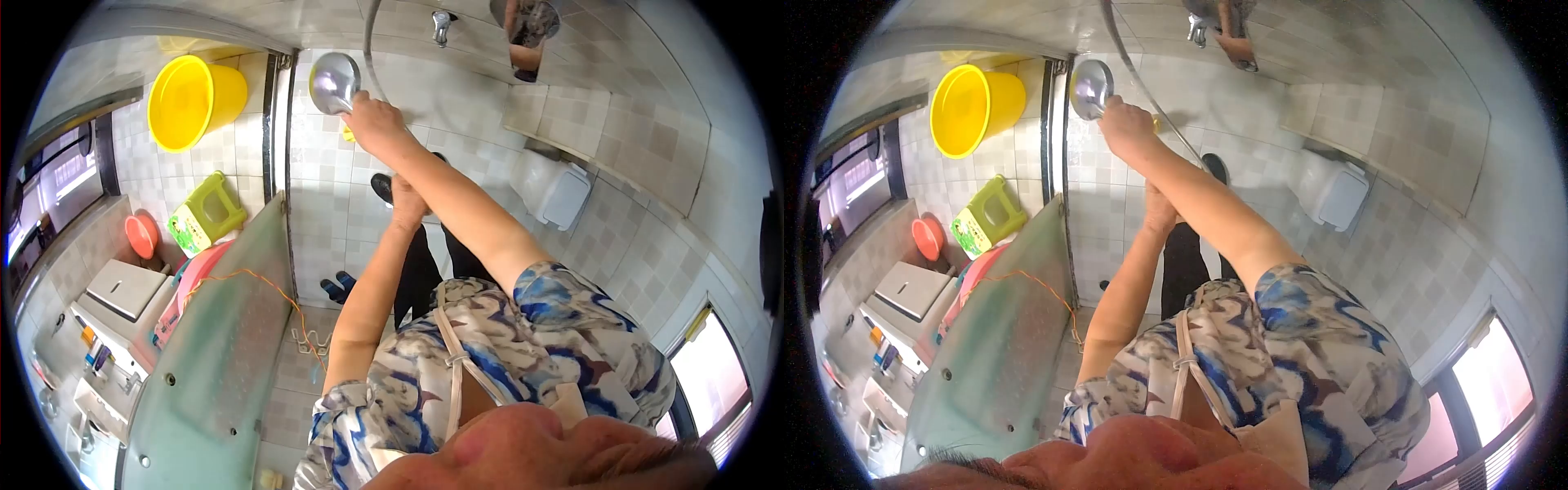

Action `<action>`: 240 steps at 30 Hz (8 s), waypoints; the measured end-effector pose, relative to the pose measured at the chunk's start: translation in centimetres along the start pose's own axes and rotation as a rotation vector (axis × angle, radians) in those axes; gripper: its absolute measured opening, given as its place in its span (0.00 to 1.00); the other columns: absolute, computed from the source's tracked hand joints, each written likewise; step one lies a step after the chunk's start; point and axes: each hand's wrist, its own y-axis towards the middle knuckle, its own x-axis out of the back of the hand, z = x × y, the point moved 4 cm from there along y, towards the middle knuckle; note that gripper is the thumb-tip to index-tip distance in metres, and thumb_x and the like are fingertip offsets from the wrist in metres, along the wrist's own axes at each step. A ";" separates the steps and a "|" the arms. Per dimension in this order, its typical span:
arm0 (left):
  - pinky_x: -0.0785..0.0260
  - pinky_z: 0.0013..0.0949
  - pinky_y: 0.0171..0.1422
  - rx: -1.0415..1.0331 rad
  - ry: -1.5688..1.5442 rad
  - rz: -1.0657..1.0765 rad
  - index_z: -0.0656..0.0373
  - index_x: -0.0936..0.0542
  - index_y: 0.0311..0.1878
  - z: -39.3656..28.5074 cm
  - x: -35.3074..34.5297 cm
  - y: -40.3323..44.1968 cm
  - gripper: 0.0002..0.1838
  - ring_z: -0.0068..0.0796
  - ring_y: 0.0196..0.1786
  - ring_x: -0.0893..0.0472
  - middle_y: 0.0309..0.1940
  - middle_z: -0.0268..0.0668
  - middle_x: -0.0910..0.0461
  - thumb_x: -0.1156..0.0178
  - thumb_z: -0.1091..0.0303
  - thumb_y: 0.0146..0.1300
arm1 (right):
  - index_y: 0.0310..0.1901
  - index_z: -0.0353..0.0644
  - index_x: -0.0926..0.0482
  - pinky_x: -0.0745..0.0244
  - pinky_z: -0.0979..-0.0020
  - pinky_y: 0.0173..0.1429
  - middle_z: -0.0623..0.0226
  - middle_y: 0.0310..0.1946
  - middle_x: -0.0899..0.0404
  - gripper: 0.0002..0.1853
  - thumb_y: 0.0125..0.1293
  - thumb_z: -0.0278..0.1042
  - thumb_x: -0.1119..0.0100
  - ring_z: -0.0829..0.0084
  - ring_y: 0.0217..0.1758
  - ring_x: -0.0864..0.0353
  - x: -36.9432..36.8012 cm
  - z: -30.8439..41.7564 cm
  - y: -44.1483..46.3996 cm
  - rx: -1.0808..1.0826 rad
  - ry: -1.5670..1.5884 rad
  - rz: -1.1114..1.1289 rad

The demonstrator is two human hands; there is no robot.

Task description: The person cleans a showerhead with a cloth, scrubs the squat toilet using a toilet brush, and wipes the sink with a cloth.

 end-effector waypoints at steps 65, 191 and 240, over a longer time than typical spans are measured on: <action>0.35 0.27 0.31 -0.685 0.580 0.237 0.66 0.19 0.28 -19.1 -7.5 9.9 0.19 0.21 0.23 0.28 0.20 0.33 0.22 0.30 0.56 0.51 | 0.31 0.35 0.32 0.31 0.70 0.20 0.62 0.17 0.27 0.22 0.64 0.52 0.48 0.72 0.14 0.26 9.5 -9.4 -20.4 -0.307 0.887 -0.637; 0.46 0.43 0.69 -0.679 1.973 1.463 0.64 0.42 0.66 10.4 -19.6 10.1 0.38 0.55 0.67 0.41 0.63 0.57 0.39 0.41 0.55 0.57 | 0.40 0.35 0.23 0.27 0.74 0.29 0.68 0.26 0.24 0.11 0.62 0.35 0.44 0.78 0.25 0.24 -13.8 -28.5 -33.4 -1.015 1.696 -1.477; 0.32 0.40 0.56 0.938 1.195 0.948 0.56 0.30 0.57 22.6 -17.3 -16.3 0.20 0.33 0.48 0.26 0.48 0.40 0.25 0.48 0.55 0.67 | 0.56 0.37 0.30 0.38 0.57 0.63 0.48 0.54 0.30 0.28 0.63 0.51 0.49 0.50 0.60 0.33 -12.5 -23.4 -47.4 -1.060 1.010 -1.711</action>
